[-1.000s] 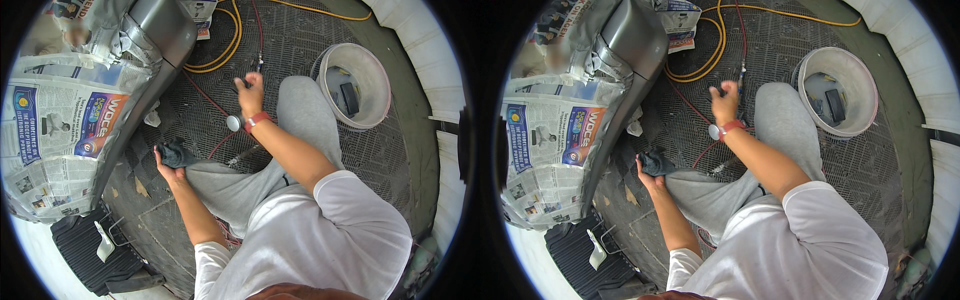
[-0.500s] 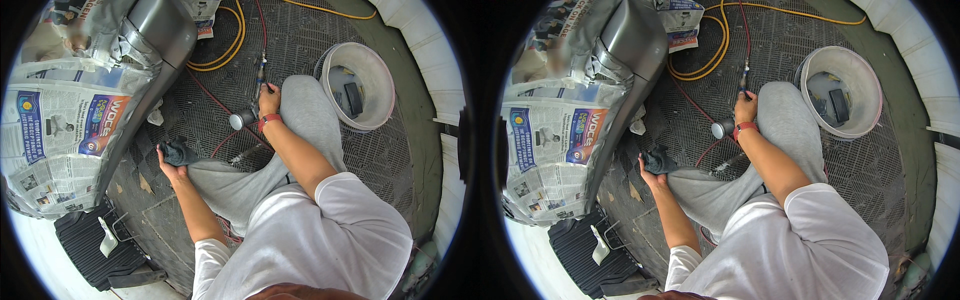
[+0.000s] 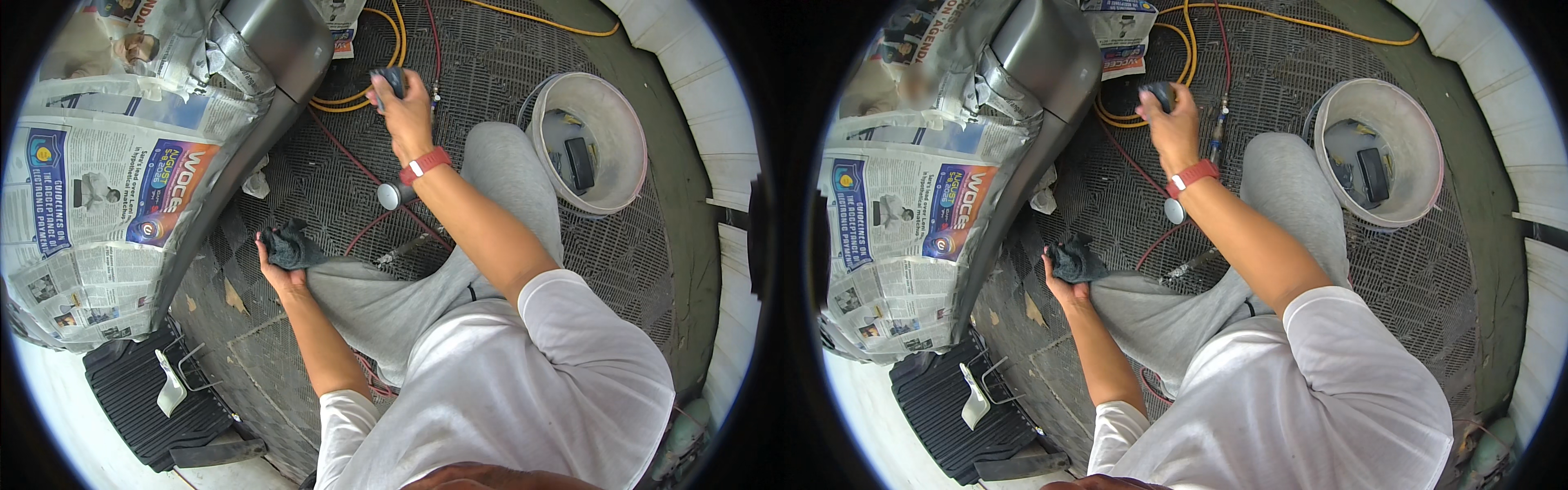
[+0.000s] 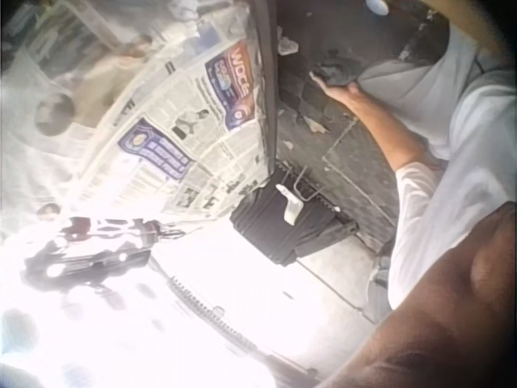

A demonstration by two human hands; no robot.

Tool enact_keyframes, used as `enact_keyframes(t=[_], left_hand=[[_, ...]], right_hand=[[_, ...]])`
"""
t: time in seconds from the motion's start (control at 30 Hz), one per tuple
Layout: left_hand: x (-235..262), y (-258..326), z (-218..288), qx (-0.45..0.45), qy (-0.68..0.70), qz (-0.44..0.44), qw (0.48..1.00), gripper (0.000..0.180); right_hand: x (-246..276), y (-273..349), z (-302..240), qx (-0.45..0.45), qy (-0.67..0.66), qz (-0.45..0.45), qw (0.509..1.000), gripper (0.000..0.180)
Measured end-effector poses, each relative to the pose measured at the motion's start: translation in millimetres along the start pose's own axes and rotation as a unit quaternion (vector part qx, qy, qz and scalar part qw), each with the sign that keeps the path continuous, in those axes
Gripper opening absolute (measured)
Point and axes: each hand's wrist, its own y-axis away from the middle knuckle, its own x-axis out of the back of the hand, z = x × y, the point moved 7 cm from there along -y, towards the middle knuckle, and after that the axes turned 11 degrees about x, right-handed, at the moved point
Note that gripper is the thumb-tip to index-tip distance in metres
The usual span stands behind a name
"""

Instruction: The person sits on the floor and uses a sanding block to sand the surface of a grey car bumper. They repeatedly dip the sanding block into a bucket of water and wipe the surface with a cloth.

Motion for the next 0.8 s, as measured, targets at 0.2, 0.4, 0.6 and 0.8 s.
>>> enact_keyframes(t=[0.2,0.4,0.6,0.8], left_hand=[[2.8,-2.3,1.6,0.003,0.013,-0.009,1.000,0.025],[2.3,0.3,2.5,0.000,0.019,-0.010,1.000,0.025],[7.2,-0.5,2.4,0.007,0.021,-0.008,1.000,0.027],[1.8,12.3,3.3,0.000,0.013,-0.001,1.000,0.032]], right_hand=[[-78.1,-22.7,-42.1,0.129,0.018,-0.072,0.989,0.033],[-88.9,-10.0,-22.3,0.169,0.000,0.067,0.983,0.035],[-98.0,29.3,-1.1,0.150,-0.035,0.092,0.984,0.026],[-97.6,22.5,-6.1,0.205,-0.017,0.130,0.970,0.027]])
